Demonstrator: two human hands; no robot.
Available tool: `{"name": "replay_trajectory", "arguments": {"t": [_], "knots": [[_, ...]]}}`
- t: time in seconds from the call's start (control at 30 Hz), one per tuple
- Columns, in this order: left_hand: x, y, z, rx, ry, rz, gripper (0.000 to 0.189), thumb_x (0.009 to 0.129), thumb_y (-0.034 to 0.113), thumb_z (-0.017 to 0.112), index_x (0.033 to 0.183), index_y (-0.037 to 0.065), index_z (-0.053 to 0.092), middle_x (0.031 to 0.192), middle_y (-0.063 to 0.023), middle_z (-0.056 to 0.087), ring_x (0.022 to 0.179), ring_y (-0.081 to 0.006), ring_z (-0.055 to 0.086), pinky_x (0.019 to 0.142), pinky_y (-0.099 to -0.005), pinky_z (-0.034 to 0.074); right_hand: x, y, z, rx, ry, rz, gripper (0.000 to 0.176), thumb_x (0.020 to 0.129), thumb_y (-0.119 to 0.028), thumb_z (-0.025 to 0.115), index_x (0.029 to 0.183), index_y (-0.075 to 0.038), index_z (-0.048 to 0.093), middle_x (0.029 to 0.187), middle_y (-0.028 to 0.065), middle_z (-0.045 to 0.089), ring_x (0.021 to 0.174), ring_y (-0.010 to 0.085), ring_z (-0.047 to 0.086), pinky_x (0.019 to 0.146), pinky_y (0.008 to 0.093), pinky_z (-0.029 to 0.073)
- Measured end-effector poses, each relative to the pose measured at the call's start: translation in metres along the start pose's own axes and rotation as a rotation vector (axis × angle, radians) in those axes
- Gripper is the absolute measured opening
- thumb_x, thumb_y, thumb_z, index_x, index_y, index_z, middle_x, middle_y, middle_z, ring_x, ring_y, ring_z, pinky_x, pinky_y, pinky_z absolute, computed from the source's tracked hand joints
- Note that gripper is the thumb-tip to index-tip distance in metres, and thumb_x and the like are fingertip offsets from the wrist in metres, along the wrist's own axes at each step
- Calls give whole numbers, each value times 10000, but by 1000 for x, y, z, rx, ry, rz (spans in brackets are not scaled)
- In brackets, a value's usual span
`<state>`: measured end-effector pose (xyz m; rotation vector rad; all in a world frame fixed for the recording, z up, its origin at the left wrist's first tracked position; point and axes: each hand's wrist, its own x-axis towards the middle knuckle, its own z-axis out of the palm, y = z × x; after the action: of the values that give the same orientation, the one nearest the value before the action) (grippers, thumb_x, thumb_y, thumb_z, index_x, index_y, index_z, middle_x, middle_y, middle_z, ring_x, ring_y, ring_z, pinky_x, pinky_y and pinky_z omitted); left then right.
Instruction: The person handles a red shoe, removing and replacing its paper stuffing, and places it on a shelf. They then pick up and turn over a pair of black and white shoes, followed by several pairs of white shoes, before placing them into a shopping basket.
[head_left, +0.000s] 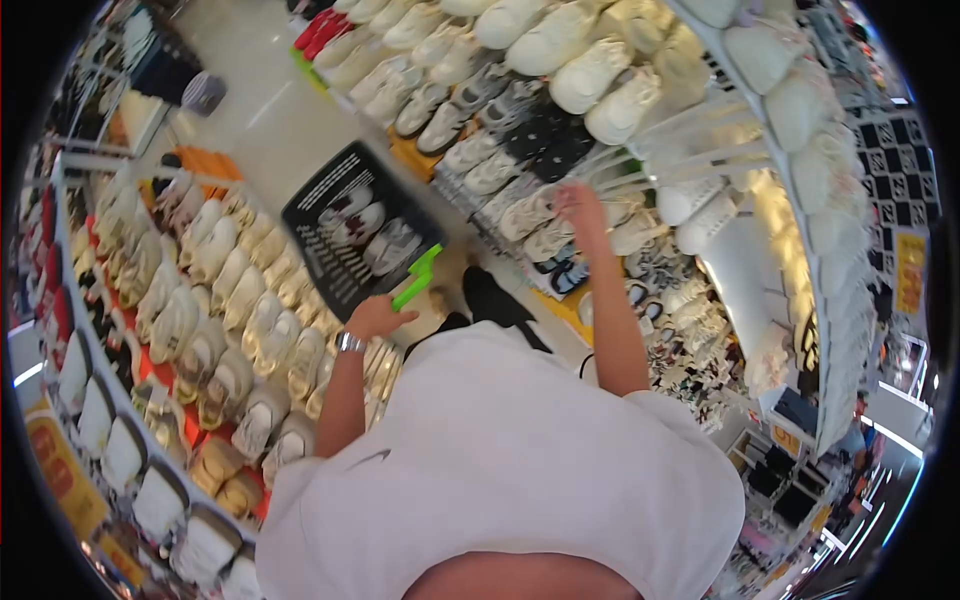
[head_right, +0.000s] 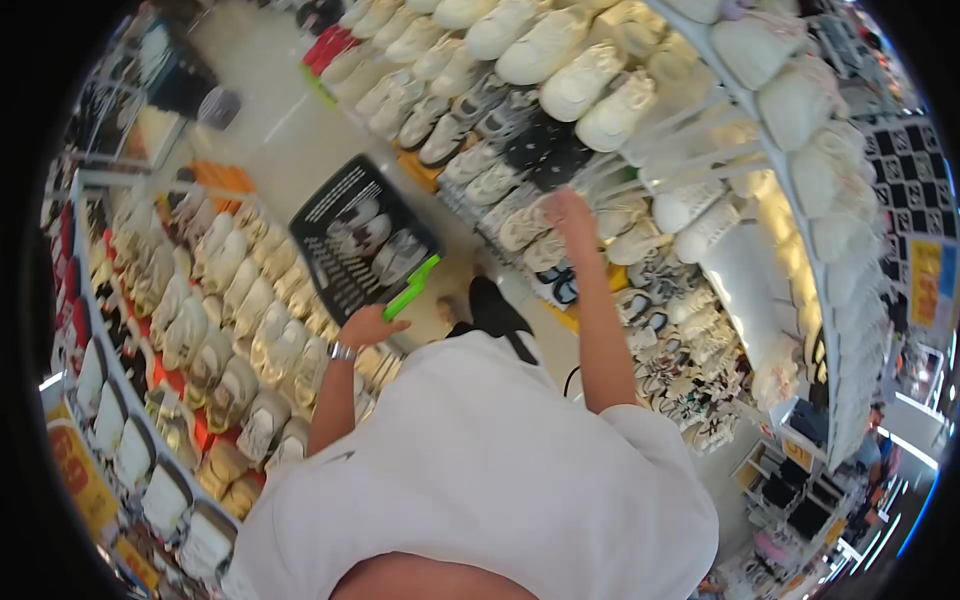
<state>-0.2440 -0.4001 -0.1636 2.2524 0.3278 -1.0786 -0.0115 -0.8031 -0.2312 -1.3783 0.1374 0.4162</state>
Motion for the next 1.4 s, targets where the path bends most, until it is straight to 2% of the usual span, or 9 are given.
{"name": "replay_trajectory", "arguments": {"t": [0.07, 0.13, 0.3, 0.43, 0.53, 0.7, 0.83, 1.0, 1.4], "knots": [[9, 14, -16, 74, -34, 77, 721, 740, 661, 636, 966, -24, 658, 933, -235, 672, 894, -382, 650, 785, -436, 504, 2, -46, 10, 370, 258, 72, 540, 928, -360, 620, 1320, -32, 445, 1234, 141, 536, 1116, 260, 559, 893, 401, 502], [18, 39, -24, 111, -71, 106, 734, 765, 660, 615, 1026, -26, 646, 1000, -247, 664, 945, -390, 637, 812, -432, 497, 15, -68, -5, 416, 264, 61, 595, 930, -373, 616, 1352, -25, 382, 1279, 160, 502, 1176, 284, 519, 958, 431, 467], [67, 127, -34, -126, 303, 418, 617, 880, 490, 611, 1196, -37, 555, 1103, -233, 616, 1029, -360, 603, 883, -407, 476, 37, -92, -18, 585, 297, 9, 682, 916, -400, 634, 1391, -32, 312, 1320, 176, 457, 1253, 317, 454, 1049, 504, 394], [140, 211, -49, -389, 218, 529, 612, 875, 448, 650, 1245, -21, 513, 1060, -175, 616, 991, -284, 615, 860, -390, 484, 58, -95, -18, 696, 341, 13, 615, 910, -375, 649, 1364, -60, 379, 1280, 154, 488, 1241, 313, 457, 1049, 502, 396], [181, 275, -77, -999, -142, 354, 648, 898, 379, 660, 1403, 79, 388, 1235, -105, 578, 1065, -222, 616, 881, -362, 503, 74, -96, -15, 727, 330, 40, 520, 890, -350, 682, 1297, -91, 487, 1245, 112, 530, 1216, 302, 470, 1018, 488, 428], [240, 346, -118, -1290, -221, 277, 663, 890, 429, 661, 1359, 39, 403, 1302, -211, 461, 1207, -302, 509, 969, -449, 478, 79, -114, 1, 688, 414, 26, 512, 871, -291, 716, 1270, -74, 481, 1231, 97, 568, 1131, 253, 559, 933, 433, 504], [264, 365, -126, -1357, -261, 281, 607, 888, 394, 679, 1329, 44, 454, 1288, -169, 511, 1163, -288, 527, 983, -455, 464, 89, -106, 1, 649, 494, 48, 465, 843, -211, 752, 1182, -19, 499, 1101, 83, 637, 968, 211, 656, 853, 353, 551], [275, 369, -121, -1449, -345, 349, 507, 904, 289, 675, 1287, 12, 492, 1237, -147, 562, 1160, -267, 544, 999, -442, 471, 76, -102, 8, 604, 563, 50, 472, 827, -217, 767, 1152, 9, 510, 1087, 104, 646, 958, 195, 661, 844, 330, 553], [167, 298, -92, -1250, -247, 438, 433, 924, 183, 643, 1277, 3, 469, 1230, -127, 584, 1104, -234, 602, 954, -403, 512, -41, -93, 46, 518, 401, 130, 553, 841, -260, 753, 1223, 17, 465, 1125, 127, 623, 966, 214, 656, 851, 324, 538]]}}
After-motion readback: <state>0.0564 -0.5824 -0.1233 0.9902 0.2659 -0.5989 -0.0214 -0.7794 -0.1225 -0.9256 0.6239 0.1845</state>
